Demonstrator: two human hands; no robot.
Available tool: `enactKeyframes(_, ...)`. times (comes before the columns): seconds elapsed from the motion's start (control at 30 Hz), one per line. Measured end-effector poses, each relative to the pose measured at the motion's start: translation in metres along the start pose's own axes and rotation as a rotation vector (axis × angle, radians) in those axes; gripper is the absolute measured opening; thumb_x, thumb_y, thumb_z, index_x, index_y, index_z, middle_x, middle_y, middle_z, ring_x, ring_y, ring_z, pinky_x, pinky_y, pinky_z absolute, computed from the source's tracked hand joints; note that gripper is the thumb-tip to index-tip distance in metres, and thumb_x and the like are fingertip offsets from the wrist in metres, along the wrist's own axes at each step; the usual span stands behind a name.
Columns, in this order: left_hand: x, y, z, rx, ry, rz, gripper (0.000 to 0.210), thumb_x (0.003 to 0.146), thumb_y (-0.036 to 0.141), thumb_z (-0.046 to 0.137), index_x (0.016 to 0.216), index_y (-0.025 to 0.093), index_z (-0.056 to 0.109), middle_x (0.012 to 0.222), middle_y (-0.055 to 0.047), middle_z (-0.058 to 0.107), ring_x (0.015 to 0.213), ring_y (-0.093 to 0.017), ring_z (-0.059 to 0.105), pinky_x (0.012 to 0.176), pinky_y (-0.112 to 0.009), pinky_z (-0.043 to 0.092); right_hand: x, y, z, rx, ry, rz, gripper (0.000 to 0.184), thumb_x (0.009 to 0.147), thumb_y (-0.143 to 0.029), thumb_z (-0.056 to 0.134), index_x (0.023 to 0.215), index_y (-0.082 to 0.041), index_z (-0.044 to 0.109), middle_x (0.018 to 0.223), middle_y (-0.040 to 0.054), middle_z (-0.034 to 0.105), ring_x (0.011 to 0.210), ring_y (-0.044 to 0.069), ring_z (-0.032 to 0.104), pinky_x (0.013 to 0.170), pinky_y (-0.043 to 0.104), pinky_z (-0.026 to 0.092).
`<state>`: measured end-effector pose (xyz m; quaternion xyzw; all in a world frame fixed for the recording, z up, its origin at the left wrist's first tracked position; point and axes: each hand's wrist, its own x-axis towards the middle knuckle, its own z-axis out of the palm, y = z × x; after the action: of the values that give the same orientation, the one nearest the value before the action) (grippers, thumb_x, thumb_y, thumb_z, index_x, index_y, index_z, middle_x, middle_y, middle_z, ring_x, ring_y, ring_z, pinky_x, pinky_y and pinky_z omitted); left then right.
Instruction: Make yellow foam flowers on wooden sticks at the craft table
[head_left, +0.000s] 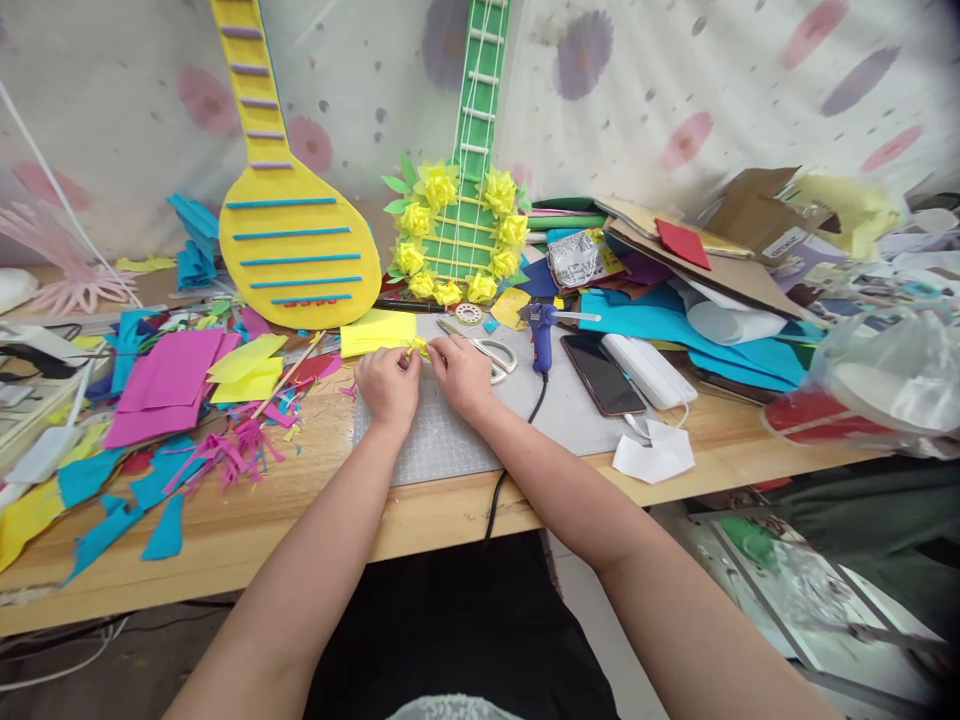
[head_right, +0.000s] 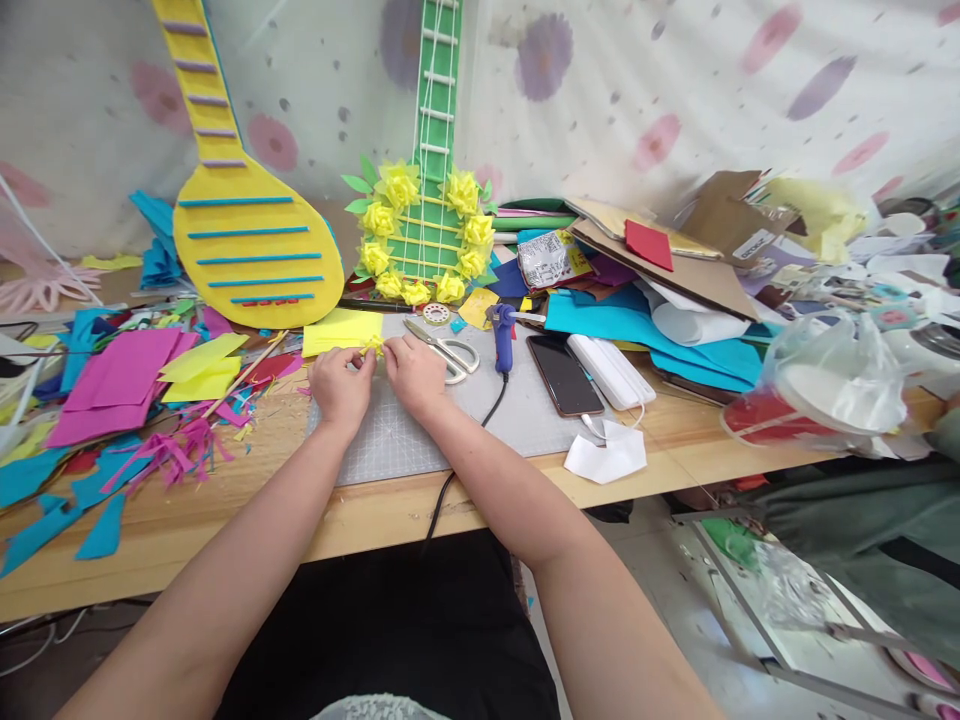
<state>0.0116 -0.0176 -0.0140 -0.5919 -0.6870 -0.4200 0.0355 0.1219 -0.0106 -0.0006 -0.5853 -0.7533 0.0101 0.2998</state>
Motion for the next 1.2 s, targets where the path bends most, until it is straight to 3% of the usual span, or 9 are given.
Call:
enactKeyframes(0.27,0.001,0.0002,0.0018,-0.091,0.028,-0.099,0.02,0.072,0.034,0.059,0.06,0.019,0.058,0.064,-0.002,0.059,0.069,-0.017,0.051,0.067,-0.03,0.032,0.0018,0.0033,0.0008,-0.056,0.015,-0.092,0.036,0.092,-0.037,0.031,0.091,-0.02,0.062,0.087,0.0039,0.064,0.082,0.013,0.056,0.061,0.024,0.028)
enactKeyframes(0.47,0.0011,-0.0003,0.004,-0.251,0.018,-0.213,0.017,0.067,0.034,0.063,0.07,0.018,0.064,0.065,-0.001,0.059,0.067,-0.016,0.052,0.066,-0.028,0.036,0.0011,0.0031,-0.0003,-0.092,-0.036,-0.16,0.038,0.093,-0.036,0.027,0.094,-0.02,0.061,0.092,0.0047,0.065,0.086,0.014,0.057,0.065,0.024,0.031)
enactKeyframes(0.67,0.0013,0.0028,0.0046,-0.454,-0.014,-0.386,0.018,0.065,0.032,0.064,0.072,0.015,0.065,0.058,0.002,0.055,0.055,-0.011,0.047,0.059,-0.024,0.037,0.0004,-0.001,-0.001,-0.068,-0.044,-0.105,0.033,0.092,-0.039,0.031,0.107,-0.021,0.055,0.095,0.0024,0.067,0.087,0.014,0.06,0.063,0.024,0.032)
enactKeyframes(1.2,0.0013,0.0068,0.0066,-0.544,-0.02,-0.432,0.018,0.063,0.031,0.065,0.071,0.015,0.062,0.057,0.004,0.05,0.052,-0.009,0.043,0.056,-0.023,0.035,-0.0009,-0.0024,-0.0003,-0.06,-0.042,-0.038,0.033,0.093,-0.037,0.03,0.094,-0.018,0.057,0.085,0.0037,0.068,0.077,0.013,0.061,0.059,0.024,0.028)
